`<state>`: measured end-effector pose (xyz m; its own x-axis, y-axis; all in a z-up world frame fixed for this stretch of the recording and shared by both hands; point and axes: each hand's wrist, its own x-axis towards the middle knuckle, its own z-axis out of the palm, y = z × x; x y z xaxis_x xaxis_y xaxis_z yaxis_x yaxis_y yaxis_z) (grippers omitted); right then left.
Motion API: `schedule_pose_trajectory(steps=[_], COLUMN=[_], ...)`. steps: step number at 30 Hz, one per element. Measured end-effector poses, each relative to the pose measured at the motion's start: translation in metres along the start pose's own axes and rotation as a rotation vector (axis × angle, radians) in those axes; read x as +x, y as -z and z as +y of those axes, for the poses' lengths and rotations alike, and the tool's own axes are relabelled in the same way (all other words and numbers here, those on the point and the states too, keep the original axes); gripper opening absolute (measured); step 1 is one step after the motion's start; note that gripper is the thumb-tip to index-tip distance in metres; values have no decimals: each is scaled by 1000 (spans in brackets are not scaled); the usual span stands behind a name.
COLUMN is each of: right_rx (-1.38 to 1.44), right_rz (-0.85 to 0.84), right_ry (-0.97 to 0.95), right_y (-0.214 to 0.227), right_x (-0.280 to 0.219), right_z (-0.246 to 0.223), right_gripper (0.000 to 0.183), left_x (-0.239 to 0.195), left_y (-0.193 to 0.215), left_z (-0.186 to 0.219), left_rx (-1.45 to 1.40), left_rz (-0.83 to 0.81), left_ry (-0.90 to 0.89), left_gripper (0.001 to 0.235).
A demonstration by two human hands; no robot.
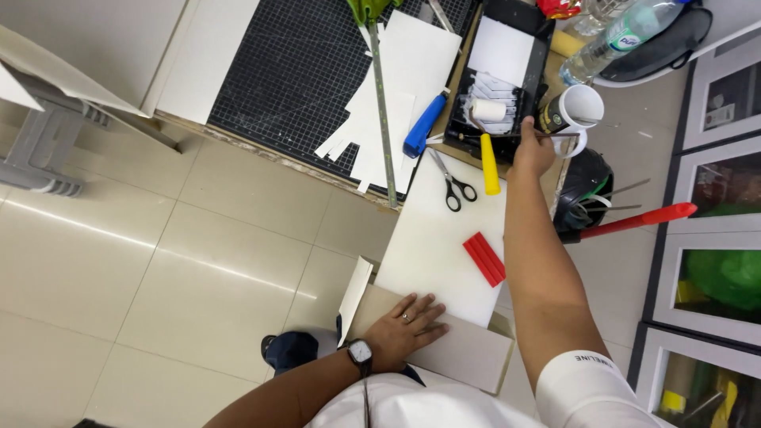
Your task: Cutting a white sheet to size and applying it to a small wooden box using a utility knife, ruler, and paint roller.
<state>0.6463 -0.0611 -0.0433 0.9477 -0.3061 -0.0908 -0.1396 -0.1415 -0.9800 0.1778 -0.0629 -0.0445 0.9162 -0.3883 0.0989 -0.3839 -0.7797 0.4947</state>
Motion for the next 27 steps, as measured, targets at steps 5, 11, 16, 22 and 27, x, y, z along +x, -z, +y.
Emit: schedule_pose_trajectory(steps=[5, 11, 16, 22, 27], right_rx=[-38, -55, -11, -472, -595], right_rz=[16, -227, -113, -447, -771], right_ry=[138, 626, 993, 1254, 1321], right_y=[14, 53, 26, -17, -8], right_x=[4, -46, -27, 14, 3], right_z=[8, -35, -83, -72, -102], right_gripper=[19, 17, 31, 34, 39], left_x=[-2, -1, 1, 2, 2], left_y=[0, 3, -6, -4, -4], left_z=[3, 2, 0, 3, 2], left_rx=[4, -28, -7, -49, -24], left_rz=[26, 25, 69, 66, 97], left_ry=[-8, -22, -9, -17, -5], left_gripper=[104, 108, 111, 111, 106])
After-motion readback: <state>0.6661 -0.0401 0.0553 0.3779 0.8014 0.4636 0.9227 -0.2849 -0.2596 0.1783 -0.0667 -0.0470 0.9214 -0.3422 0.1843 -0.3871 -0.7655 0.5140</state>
